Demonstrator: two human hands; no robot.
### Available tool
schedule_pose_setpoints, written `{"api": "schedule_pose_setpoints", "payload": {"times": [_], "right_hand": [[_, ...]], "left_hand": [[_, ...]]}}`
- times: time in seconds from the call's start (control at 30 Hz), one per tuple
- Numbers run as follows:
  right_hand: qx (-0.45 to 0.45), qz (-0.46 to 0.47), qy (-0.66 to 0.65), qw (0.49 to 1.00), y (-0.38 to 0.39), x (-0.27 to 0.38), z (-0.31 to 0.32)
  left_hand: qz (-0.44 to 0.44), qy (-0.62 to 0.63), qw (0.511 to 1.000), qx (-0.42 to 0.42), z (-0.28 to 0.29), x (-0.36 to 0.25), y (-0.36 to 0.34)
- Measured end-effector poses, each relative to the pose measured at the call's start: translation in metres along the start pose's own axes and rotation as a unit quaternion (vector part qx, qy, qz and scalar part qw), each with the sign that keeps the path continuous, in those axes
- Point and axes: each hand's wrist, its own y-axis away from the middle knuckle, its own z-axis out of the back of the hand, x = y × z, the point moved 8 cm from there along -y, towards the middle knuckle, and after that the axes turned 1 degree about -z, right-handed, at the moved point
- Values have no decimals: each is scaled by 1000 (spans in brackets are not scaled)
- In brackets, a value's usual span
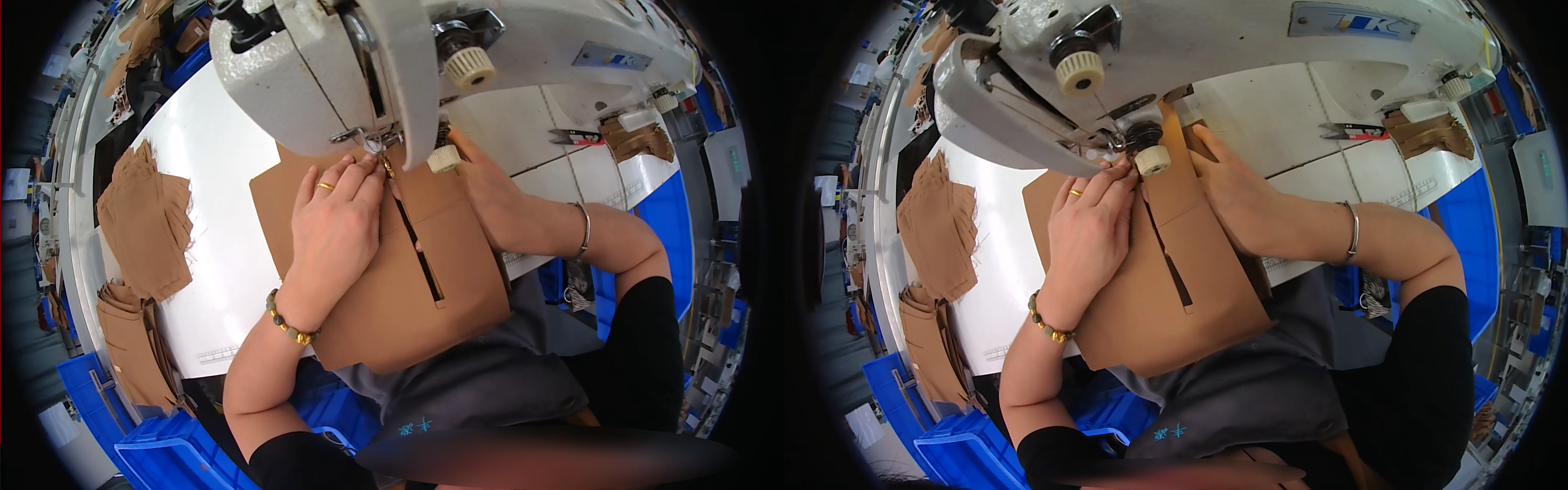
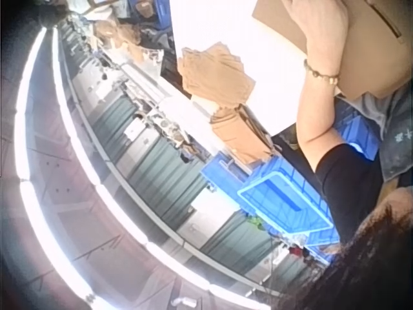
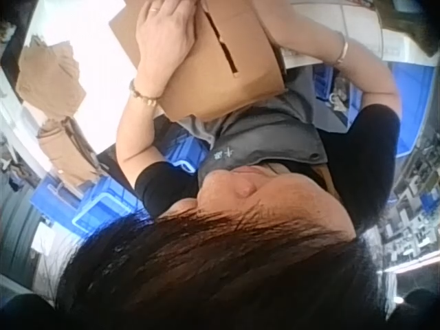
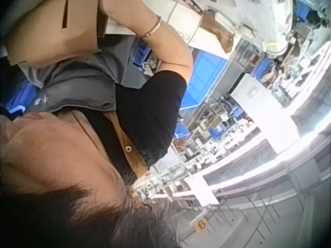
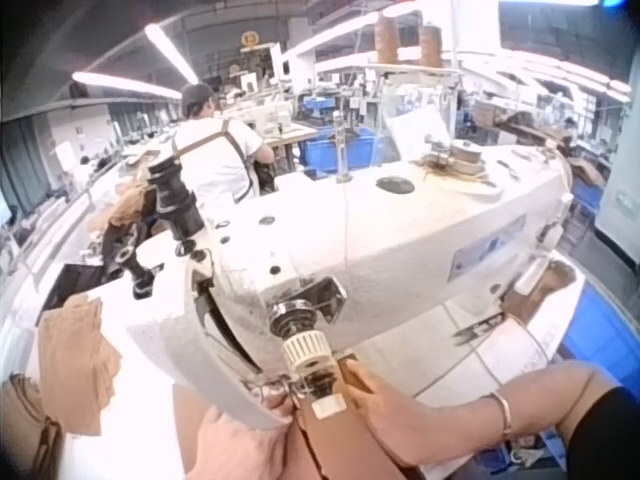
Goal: Sewing a zipper and assembling a brown leather pouch using an industrial sewing machine.
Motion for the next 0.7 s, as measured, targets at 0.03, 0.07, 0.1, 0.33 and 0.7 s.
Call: {"api": "schedule_pose_setpoints", "payload": {"times": [0.03, 0.07, 0.1, 0.33, 0.7], "right_hand": [[7, -15, -4, 1000, 1, 0, -1], [5, -1, 10, 1000, 3, 4, 0], [5, -27, -15, 999, 5, 3, -1], [23, -56, -37, 997, 32, 22, -13], [26, 221, -34, 974, 147, 99, 42]], "left_hand": [[4, 0, 1000, 0, 0, 0, 0], [0, -4, 1000, -4, 0, 0, 0], [2, -6, 1000, -5, 0, -1, 0], [7, -4, 1000, -1, -3, 0, 1], [2, 20, 1000, -16, 1, 0, 3]]}}
